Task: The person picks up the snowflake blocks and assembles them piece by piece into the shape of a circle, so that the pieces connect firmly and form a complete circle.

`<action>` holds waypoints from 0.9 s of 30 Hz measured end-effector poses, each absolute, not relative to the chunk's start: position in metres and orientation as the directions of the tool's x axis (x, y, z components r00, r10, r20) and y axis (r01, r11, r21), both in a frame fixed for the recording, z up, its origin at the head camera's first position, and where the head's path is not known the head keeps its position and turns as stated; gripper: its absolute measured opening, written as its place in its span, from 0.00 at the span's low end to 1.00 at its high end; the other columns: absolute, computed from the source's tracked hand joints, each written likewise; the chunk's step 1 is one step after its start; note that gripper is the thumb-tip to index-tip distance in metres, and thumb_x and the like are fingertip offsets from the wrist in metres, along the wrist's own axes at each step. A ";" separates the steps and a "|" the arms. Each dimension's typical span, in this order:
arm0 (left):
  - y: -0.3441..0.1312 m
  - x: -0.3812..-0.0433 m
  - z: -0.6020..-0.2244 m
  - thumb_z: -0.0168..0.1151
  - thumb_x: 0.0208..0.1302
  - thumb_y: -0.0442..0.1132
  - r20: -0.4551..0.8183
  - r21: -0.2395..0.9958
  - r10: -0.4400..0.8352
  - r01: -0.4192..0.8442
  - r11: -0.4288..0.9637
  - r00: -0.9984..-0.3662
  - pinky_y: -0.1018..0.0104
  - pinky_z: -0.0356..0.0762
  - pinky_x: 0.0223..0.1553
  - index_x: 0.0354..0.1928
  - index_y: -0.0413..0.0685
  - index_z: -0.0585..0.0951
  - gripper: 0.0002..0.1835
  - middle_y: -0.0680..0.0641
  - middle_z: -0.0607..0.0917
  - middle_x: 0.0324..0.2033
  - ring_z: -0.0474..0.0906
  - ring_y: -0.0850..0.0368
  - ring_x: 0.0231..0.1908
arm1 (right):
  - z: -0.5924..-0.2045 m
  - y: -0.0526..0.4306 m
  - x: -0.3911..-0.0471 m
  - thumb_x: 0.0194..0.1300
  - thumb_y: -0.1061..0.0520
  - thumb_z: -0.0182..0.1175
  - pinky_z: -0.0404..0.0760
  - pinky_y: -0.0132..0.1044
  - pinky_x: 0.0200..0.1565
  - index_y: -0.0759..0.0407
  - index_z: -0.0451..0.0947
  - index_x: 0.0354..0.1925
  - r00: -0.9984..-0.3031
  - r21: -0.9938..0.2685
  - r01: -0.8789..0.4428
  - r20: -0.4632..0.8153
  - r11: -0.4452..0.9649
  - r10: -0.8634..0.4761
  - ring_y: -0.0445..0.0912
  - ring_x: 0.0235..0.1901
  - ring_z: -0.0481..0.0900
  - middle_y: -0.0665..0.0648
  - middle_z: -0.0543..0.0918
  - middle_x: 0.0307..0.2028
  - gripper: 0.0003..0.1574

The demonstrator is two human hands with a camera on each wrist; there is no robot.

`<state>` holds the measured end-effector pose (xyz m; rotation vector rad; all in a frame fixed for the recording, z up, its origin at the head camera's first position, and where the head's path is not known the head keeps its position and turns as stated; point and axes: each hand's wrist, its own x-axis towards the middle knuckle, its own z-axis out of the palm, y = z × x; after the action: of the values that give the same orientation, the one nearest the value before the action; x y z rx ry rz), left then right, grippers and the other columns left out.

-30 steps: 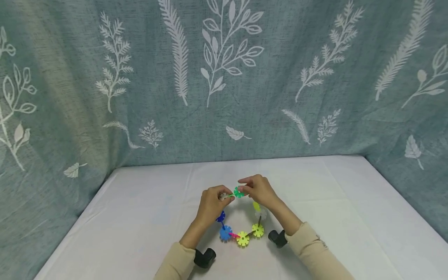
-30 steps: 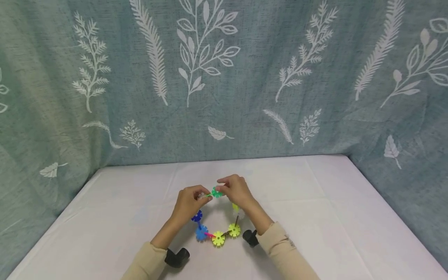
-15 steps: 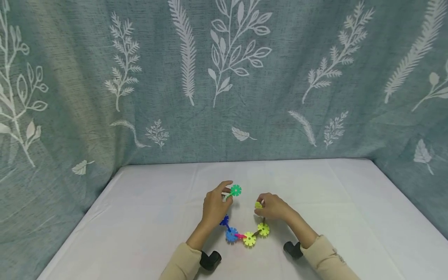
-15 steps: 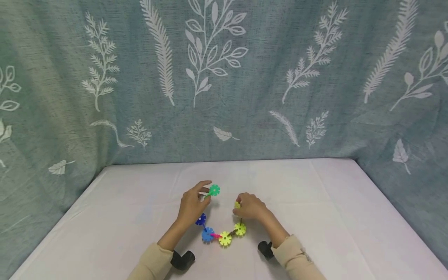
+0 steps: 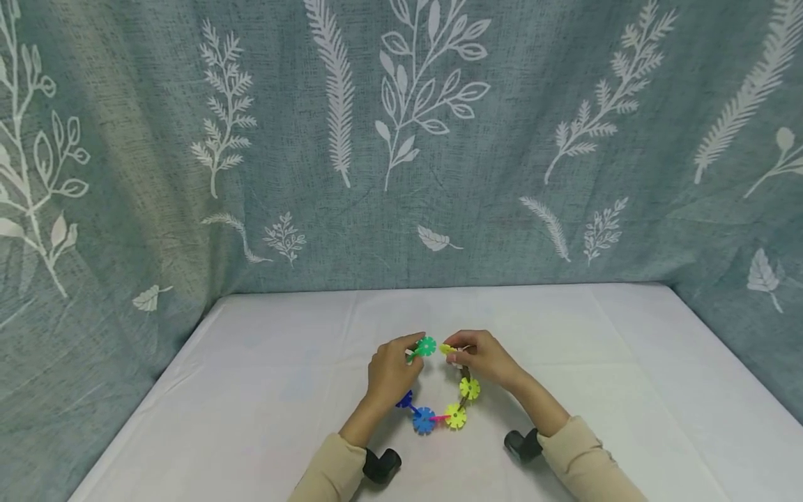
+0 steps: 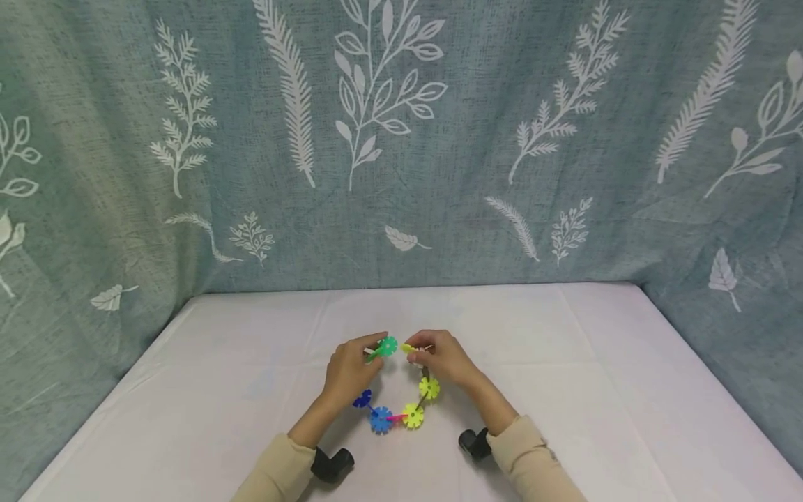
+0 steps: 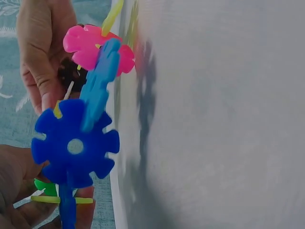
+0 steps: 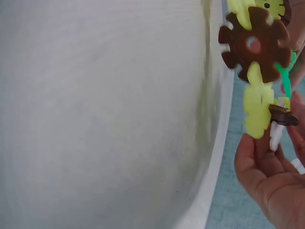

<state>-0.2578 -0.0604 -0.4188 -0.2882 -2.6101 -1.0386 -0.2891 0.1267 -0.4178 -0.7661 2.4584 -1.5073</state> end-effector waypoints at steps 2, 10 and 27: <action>-0.060 -0.257 -0.418 0.59 0.49 0.30 0.373 0.626 0.070 0.307 0.717 -0.925 0.74 0.51 0.10 0.49 0.46 0.81 0.21 0.44 0.86 0.35 0.53 0.67 0.11 | -0.418 0.127 -0.290 0.64 0.63 0.54 0.77 0.30 0.35 0.73 0.75 0.46 -0.843 -0.870 -0.353 0.135 0.344 -0.521 0.52 0.37 0.81 0.70 0.81 0.40 0.15; -0.059 -0.255 -0.417 0.64 0.51 0.33 0.387 0.612 0.093 0.330 0.719 -0.918 0.73 0.57 0.13 0.49 0.44 0.81 0.19 0.44 0.86 0.35 0.59 0.67 0.14 | -0.418 0.127 -0.291 0.66 0.62 0.52 0.74 0.28 0.33 0.73 0.76 0.46 -0.835 -0.870 -0.371 0.160 0.325 -0.526 0.40 0.31 0.76 0.69 0.82 0.39 0.16; -0.056 -0.251 -0.419 0.71 0.45 0.37 0.498 0.582 0.059 0.384 0.717 -0.865 0.76 0.63 0.18 0.43 0.44 0.84 0.18 0.48 0.86 0.27 0.73 0.65 0.19 | -0.420 0.126 -0.296 0.63 0.65 0.55 0.69 0.28 0.25 0.74 0.74 0.30 -0.831 -0.921 -0.315 0.152 0.227 -0.535 0.36 0.22 0.67 0.62 0.78 0.27 0.10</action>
<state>-0.2513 -0.0560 -0.4188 -0.3394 -2.4728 -0.9781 -0.2955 0.1263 -0.4201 -0.8093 2.2994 -1.6513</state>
